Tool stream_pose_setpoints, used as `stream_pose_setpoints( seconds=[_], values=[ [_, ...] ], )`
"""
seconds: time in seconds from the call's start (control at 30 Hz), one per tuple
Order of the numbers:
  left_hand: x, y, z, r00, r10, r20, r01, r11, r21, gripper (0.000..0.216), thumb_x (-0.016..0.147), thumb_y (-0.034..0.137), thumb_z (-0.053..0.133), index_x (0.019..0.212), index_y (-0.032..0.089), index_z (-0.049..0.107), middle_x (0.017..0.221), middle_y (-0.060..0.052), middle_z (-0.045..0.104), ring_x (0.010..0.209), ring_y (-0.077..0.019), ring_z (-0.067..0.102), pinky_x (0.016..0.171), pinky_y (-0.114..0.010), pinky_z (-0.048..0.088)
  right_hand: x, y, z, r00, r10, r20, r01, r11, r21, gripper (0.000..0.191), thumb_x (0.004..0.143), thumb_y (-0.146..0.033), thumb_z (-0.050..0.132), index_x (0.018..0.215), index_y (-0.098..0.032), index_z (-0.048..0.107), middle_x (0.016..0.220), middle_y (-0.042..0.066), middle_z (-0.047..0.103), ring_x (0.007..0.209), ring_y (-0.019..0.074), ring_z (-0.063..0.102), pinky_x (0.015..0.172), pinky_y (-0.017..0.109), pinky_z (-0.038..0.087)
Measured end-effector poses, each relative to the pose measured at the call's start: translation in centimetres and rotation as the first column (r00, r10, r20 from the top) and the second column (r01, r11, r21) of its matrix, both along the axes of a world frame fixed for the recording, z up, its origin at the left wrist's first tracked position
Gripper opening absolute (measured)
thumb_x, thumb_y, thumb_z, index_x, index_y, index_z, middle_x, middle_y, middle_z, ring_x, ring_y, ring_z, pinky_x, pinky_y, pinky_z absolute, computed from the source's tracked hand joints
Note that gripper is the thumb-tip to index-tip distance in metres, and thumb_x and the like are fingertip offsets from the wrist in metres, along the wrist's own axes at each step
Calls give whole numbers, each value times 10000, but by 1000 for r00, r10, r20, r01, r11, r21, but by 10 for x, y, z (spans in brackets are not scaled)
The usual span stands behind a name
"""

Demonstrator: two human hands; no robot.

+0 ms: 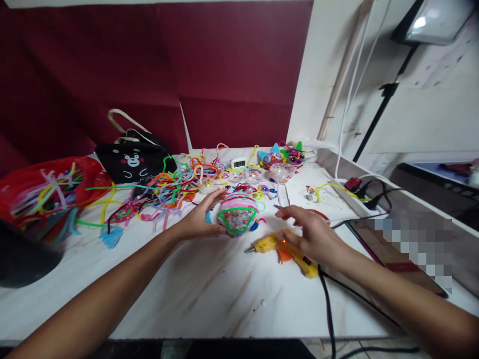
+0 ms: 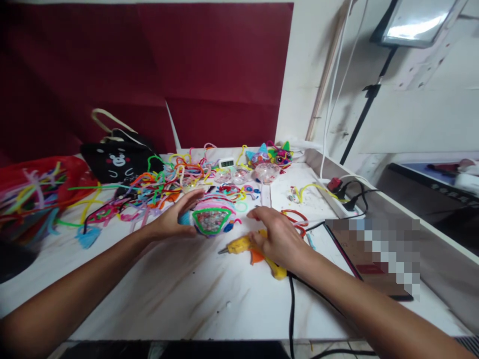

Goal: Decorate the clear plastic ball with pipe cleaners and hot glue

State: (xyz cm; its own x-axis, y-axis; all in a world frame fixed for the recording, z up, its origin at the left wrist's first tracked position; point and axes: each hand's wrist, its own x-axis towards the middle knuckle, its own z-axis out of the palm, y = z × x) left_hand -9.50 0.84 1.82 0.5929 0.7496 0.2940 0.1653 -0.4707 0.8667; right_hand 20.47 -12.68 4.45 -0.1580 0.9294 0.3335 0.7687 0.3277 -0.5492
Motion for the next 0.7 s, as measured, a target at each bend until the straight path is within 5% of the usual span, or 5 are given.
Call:
stream_pose_setpoints(
  seconds=[0.1,0.27,0.53,0.7],
  values=[
    [-2,0,-12,999,40,-29,-39,999,38,1137,458,326,936,1461,222,412,1539,-163,384,1403,-367,392,1168,-488,312,-11,27,0,999,41,28,-37,991,-129,434,798,-269,645,1216,-212,541,1192,101,670,1000,234,639,812,348,482],
    [4,-3,-19,992,98,-84,-91,992,87,1102,465,319,930,1448,228,440,1484,-145,471,1361,-385,443,1136,-477,366,-23,48,-6,996,93,-7,-92,961,-262,532,789,-209,652,1287,-226,465,1156,92,703,826,183,664,762,325,482],
    [5,-3,-18,997,65,38,-62,995,-82,1073,512,307,916,1450,255,396,1530,-142,404,1381,-371,420,1109,-443,406,-23,64,-17,954,142,-264,-204,953,-225,498,735,-170,660,1203,-224,497,963,18,704,832,155,631,796,311,478],
    [-2,-1,-7,972,76,221,-27,976,-216,1068,485,412,928,1417,250,432,1497,-137,448,1363,-371,439,1083,-416,438,-31,60,1,833,164,-528,-310,930,-200,575,676,-227,723,1203,-200,497,896,8,629,809,152,602,744,298,490]
  ],
)
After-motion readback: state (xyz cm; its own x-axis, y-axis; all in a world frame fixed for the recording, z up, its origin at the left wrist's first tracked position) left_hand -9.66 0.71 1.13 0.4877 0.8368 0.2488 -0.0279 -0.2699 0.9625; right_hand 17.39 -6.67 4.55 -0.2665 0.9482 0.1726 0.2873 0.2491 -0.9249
